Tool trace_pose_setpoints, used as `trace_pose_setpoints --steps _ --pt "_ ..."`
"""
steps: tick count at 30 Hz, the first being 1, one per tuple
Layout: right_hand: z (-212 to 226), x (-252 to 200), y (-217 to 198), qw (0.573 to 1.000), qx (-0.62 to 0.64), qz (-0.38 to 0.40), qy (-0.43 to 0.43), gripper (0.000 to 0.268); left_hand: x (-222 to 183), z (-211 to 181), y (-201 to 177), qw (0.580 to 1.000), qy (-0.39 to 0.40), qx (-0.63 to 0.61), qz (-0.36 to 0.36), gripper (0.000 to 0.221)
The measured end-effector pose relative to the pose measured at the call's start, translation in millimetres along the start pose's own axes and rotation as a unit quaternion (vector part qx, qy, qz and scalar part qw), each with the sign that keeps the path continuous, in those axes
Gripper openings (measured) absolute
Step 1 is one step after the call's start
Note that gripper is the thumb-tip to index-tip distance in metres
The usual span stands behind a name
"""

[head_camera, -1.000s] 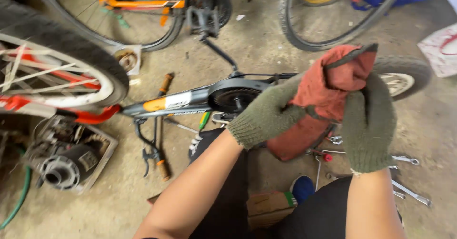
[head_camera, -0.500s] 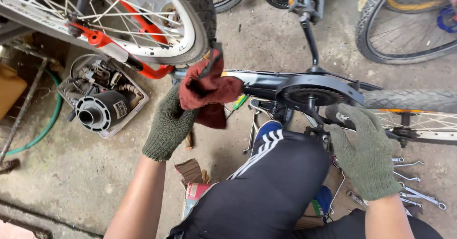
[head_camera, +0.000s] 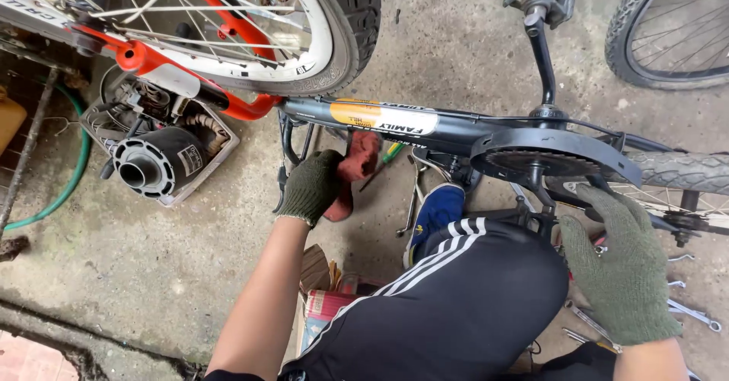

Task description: Cleaning and repairing a bicycle using a cloth and a wrench

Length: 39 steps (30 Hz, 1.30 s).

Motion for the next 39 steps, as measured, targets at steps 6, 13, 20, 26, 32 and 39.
trace_pose_setpoints --steps 6,13,20,26,32,39 --pt "-5 -3 8 1.000 0.001 0.018 0.014 0.046 -17 38 51 0.989 -0.075 0.125 -0.009 0.039" --pt "17 -5 -12 0.994 0.084 0.016 0.068 0.039 -17 -60 80 0.997 -0.004 0.082 0.006 0.045" --pt "7 -11 -4 0.984 0.110 0.042 0.137 0.038 -24 -7 324 0.977 -0.058 0.023 0.206 0.056" --pt "-14 -18 4 0.976 0.100 0.057 0.184 0.042 -51 45 439 0.908 -0.194 0.048 0.369 0.075" --pt "-35 -31 5 0.967 0.088 0.070 0.230 0.045 -28 8 382 0.926 -0.235 -0.006 0.294 0.040" --pt "-22 -30 4 0.993 0.072 0.022 0.089 0.049 -24 1 340 0.909 -0.283 -0.037 0.305 0.053"
Point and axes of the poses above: each hand's wrist, its own x-axis towards the middle knuckle, its own y-axis out of the palm, z = x × y, the point moved 10 cm from there along x, towards the middle knuckle, and after that the axes turned 5 degrees about -z, right-handed, at the moved point
